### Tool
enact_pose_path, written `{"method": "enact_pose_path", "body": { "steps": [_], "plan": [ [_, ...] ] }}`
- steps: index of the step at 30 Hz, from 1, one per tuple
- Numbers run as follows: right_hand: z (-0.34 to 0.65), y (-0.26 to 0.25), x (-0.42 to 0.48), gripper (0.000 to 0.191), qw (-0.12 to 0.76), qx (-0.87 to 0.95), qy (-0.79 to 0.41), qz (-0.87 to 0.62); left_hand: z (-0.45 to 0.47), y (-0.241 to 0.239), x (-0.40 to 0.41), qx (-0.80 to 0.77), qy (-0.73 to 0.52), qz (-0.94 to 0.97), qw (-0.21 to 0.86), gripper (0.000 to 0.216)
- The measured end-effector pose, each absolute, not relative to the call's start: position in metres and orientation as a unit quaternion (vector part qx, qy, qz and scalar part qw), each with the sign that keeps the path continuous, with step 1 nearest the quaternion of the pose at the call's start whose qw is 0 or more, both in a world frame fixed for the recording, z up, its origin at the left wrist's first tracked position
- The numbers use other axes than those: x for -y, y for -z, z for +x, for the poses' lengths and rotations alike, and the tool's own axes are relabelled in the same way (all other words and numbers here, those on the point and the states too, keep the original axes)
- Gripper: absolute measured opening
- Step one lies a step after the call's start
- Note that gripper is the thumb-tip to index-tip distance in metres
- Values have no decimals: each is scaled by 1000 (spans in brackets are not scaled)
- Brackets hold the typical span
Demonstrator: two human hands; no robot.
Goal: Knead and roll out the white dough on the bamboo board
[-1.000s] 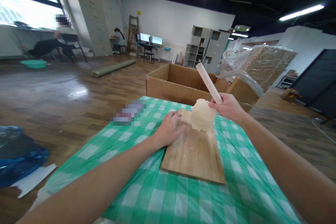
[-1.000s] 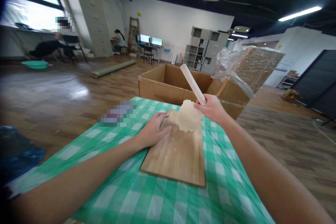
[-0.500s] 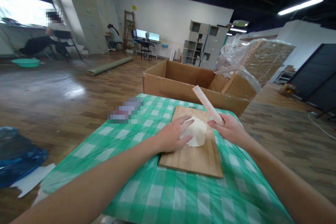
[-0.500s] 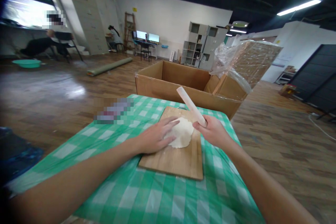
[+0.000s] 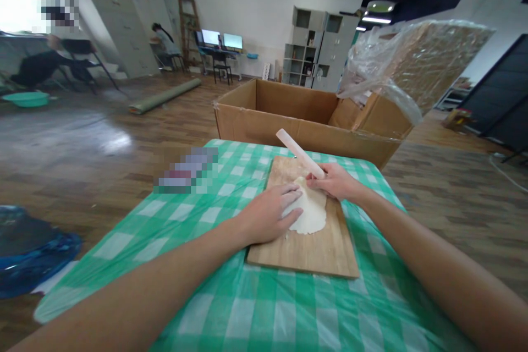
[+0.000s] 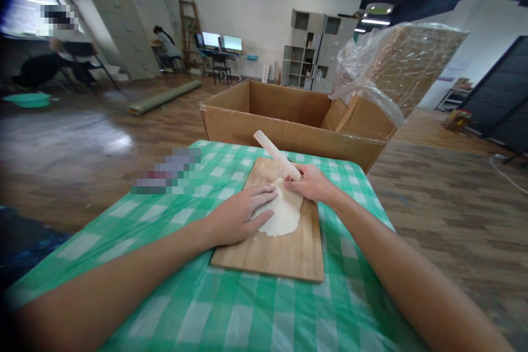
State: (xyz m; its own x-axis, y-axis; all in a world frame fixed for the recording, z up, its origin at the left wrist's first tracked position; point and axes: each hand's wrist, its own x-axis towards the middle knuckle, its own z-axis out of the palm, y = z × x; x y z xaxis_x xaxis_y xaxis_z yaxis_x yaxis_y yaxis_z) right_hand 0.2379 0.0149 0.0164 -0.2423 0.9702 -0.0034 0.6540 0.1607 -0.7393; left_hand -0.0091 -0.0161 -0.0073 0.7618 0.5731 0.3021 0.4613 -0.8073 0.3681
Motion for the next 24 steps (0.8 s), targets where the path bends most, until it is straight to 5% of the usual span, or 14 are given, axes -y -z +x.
{"method": "enact_pose_path", "body": {
  "steps": [7, 14, 19, 24],
  "plan": [
    [235, -19, 8, 19, 189, 787, -252, -531, -13, 6, 15, -271, -152, 943, 117, 63],
    [237, -25, 23, 39, 224, 769, -71, -594, -9, 8, 17, -255, -129, 954, 86, 64],
    [256, -25, 32, 47, 183, 777, -63, -598, -18, -1, 14, -247, -274, 925, 88, 34],
    [257, -14, 43, 45, 95, 805, 9, -585, -28, -6, 4, -332, -416, 845, 47, 35]
  ]
}}
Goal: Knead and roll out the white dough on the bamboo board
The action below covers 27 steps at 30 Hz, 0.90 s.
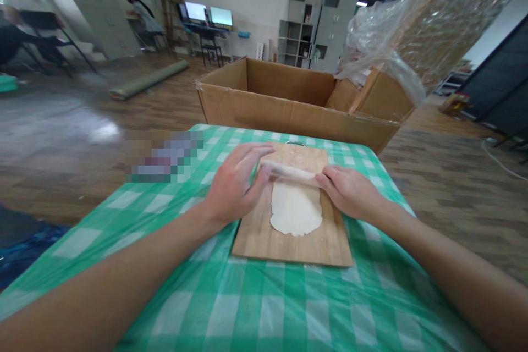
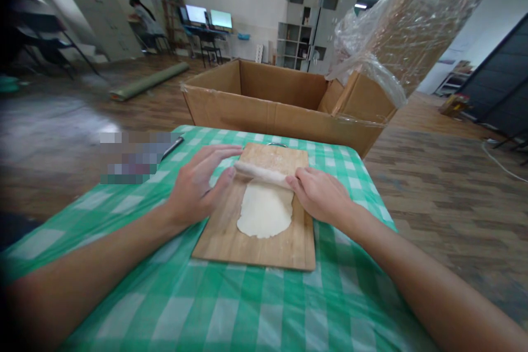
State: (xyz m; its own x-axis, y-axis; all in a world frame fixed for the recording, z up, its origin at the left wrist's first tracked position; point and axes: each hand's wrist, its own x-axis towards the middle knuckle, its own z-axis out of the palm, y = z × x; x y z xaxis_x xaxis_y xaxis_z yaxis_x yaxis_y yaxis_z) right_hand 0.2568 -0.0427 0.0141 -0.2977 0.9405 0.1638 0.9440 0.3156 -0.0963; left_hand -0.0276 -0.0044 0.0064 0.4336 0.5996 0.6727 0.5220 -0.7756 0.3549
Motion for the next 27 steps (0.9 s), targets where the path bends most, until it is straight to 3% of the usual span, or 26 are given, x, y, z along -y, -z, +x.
{"method": "enact_pose_path", "body": {
  "steps": [5, 9, 17, 27],
  "plan": [
    [241, -9, 47, 45, 74, 837, 63, -539, -19, 9, -5, -348, -297, 887, 64, 46],
    [236, -6, 43, 46, 84, 849, 107, -511, -9, 16, -4, -369, -198, 908, 3, 55],
    [230, -4, 33, 53, 92, 834, 100, -535, -3, 12, -10, -425, -137, 895, 24, 66],
    [240, -3, -33, 60, 73, 835, 83, -539, 7, 12, -81, -433, -68, 899, 16, 72]
  ]
}}
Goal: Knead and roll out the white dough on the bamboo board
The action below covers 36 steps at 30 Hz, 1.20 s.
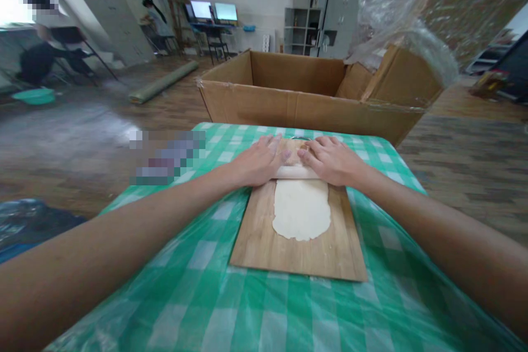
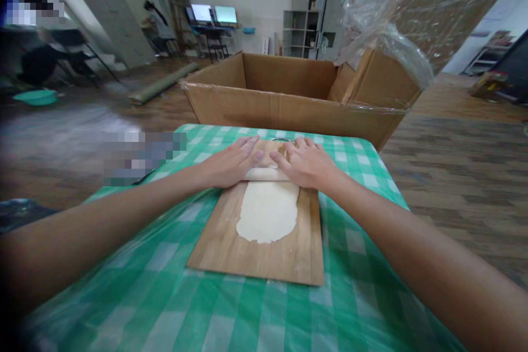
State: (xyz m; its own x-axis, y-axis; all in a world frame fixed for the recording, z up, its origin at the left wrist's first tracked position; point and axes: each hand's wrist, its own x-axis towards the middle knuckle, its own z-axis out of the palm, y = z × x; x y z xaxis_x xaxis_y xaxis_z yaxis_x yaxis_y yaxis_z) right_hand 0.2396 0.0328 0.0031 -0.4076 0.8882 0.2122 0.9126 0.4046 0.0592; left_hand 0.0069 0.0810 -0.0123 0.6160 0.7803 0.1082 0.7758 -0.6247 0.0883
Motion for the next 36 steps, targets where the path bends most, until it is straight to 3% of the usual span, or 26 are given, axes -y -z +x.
{"method": "enact_pose_path", "body": {
  "steps": [12, 23, 29, 36],
  "plan": [
    [249, 2, -64, 53, -17, 858, 233, -457, 14, 14, -113, -404, -120, 906, -34, 59],
    [230, -4, -13, 63, 16, 833, 162, -529, 7, 18, -70, -402, -133, 904, -54, 58],
    [223, -3, 26, 53, 16, 846, 165, -507, 0, 11, -24, -413, -116, 903, -42, 59],
    [237, -3, 65, 58, 95, 856, 64, -504, -9, 14, 22, -393, -139, 907, -55, 65]
  ]
}}
